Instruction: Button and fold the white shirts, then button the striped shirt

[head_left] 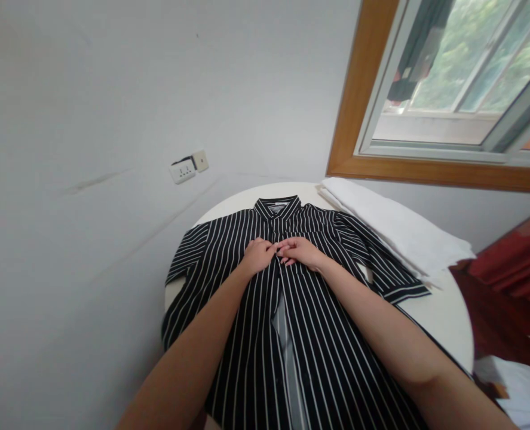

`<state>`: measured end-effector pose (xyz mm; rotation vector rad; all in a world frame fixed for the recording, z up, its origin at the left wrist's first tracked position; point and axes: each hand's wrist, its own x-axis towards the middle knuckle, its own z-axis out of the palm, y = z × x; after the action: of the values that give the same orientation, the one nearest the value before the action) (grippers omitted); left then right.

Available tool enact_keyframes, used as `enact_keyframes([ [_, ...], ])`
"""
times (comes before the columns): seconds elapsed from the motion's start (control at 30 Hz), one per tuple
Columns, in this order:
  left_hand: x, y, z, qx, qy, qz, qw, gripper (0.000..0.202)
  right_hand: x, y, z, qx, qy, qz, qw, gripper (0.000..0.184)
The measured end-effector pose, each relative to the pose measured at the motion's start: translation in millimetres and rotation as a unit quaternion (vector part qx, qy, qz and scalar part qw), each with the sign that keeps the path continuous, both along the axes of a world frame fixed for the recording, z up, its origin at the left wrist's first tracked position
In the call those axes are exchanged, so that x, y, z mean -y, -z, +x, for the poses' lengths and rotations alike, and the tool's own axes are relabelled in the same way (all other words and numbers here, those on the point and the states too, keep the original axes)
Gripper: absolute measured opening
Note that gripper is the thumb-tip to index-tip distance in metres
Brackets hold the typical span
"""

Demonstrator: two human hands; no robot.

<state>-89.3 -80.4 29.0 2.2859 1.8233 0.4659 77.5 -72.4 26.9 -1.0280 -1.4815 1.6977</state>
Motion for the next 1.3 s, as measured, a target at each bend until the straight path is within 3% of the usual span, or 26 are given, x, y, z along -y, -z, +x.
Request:
enact_keyframes([
  [0.83, -5.2, 3.2, -3.3, 0.024, 0.004, -0.008, 1.0, 0.029, -2.4, 2.5, 1.5, 0.013, 0.0, 0.001, 1.0, 0.02],
  [1.07, -5.7, 4.6, -1.9, 0.035, -0.016, -0.011, 0.999, 0.026, -2.0, 3.5, -1.8, 0.02, 0.016, 0.007, 1.0, 0.002],
  [1.3, -5.0, 1.5, -2.4, 0.037, -0.002, -0.017, 0.999, 0.026, -1.5, 4.5, -7.3, 0.042, 0.034, 0.014, 0.998, 0.008],
])
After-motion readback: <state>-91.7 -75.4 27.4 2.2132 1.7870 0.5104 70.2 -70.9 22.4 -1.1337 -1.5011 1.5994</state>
